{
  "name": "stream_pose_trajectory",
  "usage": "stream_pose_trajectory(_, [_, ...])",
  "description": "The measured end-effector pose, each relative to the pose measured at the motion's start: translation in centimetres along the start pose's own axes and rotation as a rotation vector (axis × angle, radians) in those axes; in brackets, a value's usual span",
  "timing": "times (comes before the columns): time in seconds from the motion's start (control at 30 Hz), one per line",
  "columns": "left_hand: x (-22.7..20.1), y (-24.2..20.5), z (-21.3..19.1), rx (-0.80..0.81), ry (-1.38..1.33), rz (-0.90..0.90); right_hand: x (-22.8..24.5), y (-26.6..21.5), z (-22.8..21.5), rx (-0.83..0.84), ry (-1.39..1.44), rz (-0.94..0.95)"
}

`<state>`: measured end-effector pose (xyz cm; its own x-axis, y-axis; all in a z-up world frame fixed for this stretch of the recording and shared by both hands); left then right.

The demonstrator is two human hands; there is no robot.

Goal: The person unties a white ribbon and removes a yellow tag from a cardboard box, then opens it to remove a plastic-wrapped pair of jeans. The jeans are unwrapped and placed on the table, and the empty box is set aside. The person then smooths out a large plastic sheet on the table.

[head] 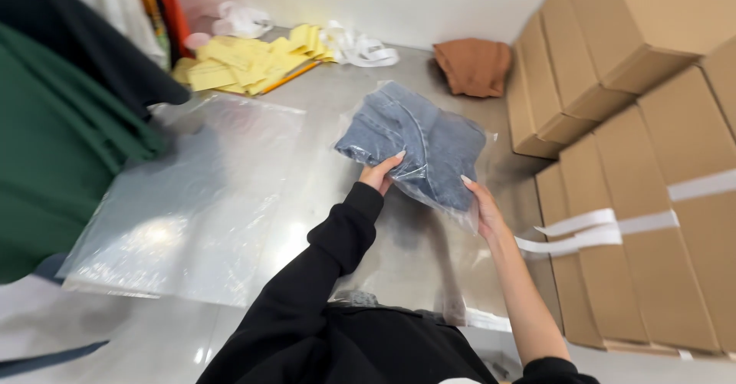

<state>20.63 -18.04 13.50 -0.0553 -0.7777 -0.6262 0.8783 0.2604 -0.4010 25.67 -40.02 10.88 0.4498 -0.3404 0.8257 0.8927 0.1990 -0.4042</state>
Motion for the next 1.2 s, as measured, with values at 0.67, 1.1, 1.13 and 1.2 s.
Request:
stream_pose_trajectory(0.67, [1.9, 10.0, -16.5, -0.064, 1.097, 0.283, -5.3, -2.3, -7.0, 0.193, -0.491, 0.076])
stream_pose_trajectory(1.1, [1.5, 16.4, -18.7, 0.128, 1.915, 0.573, -7.3, -0.8, -7.7, 0.056, -0.650, -0.255])
stream_pose_trajectory(1.13, [1.2, 15.3, -18.1, 0.127, 1.914, 0.572, -6.9, -0.7, -8.0, 0.057, -0.651, -0.255])
stream_pose_trajectory(1.2, [0.6, 13.1, -17.1, 0.101, 1.449, 0.433, -6.1, -0.5, -8.9, 0.034, -0.527, -0.186])
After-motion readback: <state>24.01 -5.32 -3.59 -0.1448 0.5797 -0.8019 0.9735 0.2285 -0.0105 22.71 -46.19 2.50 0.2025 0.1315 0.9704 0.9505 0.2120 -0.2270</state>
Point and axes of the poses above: each hand's wrist, its own y-axis towards the middle knuckle, its own z-axis out of the palm, x = y × z, the point moved 2 cm from there along y, towards the middle knuckle
